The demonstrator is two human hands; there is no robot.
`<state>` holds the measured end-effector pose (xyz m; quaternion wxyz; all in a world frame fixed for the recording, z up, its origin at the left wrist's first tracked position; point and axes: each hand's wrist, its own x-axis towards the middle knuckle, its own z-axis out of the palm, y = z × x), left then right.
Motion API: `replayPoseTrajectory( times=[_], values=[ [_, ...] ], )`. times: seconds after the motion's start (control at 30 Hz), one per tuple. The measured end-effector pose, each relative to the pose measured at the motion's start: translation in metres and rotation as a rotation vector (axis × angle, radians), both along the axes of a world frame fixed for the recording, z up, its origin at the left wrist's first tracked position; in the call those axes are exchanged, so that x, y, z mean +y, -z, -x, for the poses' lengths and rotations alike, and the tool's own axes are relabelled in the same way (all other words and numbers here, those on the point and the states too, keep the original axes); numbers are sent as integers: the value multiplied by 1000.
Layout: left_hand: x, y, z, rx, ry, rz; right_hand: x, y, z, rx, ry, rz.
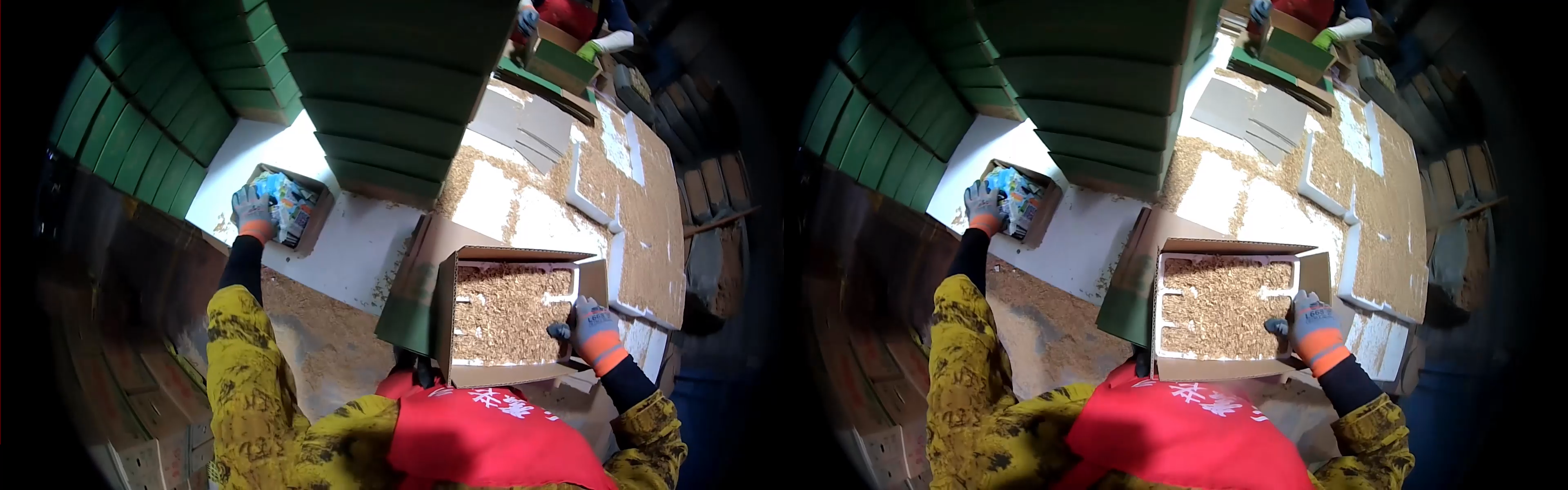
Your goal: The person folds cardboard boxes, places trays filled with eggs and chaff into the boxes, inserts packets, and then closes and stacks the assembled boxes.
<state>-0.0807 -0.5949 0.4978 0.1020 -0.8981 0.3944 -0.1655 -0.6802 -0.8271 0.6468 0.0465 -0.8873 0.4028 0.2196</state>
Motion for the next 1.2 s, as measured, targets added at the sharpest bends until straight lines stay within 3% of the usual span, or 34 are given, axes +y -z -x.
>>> replayPoseTrajectory(
  times=[0.07,0.17,0.3,0.4,0.47,0.53,0.57,0.6,0.63,0.67,0.7,0.73,0.8,0.87,0.93,0.97,1.03,1.07,1.1,1.13,1.2],
  values=[
    [-8,-5,-12,179,-47,-119,8,18,-10,37,58,73],
    [-12,-26,-5,231,-51,-194,8,30,-22,55,111,-5],
    [0,-30,-24,365,-67,-219,34,-10,-12,-633,-53,-152],
    [28,-6,-40,269,100,-29,50,-37,17,-1178,413,-483],
    [40,3,-57,228,174,-82,31,-26,59,-1516,517,-310],
    [39,-1,-63,477,298,74,14,-6,105,-1654,794,-170],
    [36,-5,-68,556,174,60,0,30,145,-1551,946,-176],
    [40,-1,-78,681,102,301,-12,70,186,-1455,1083,-198],
    [48,13,-117,764,64,380,-13,95,202,-1157,1084,-26],
    [52,9,-112,801,137,560,-13,127,218,-993,865,120],
    [52,25,-132,934,350,981,-13,139,221,-838,802,152],
    [34,-13,-103,807,223,823,-13,150,215,-687,727,165],
    [-12,-108,29,723,295,787,-16,170,195,-323,807,135],
    [-44,-142,110,652,364,817,-19,192,182,-212,964,16],
    [-69,-181,190,729,359,957,0,221,184,-162,925,156],
    [-66,-162,176,474,436,913,1,236,190,-218,856,216],
    [-95,-213,323,634,852,991,-9,251,208,-277,692,259],
    [-103,-201,349,853,1062,1115,-12,269,222,-265,611,287],
    [-102,-209,361,390,1114,835,-9,254,219,-190,658,216],
    [-105,-199,382,357,1159,757,-10,231,213,-156,717,101],
    [-108,-176,418,251,979,132,-11,232,213,-91,686,60]
  ],
)
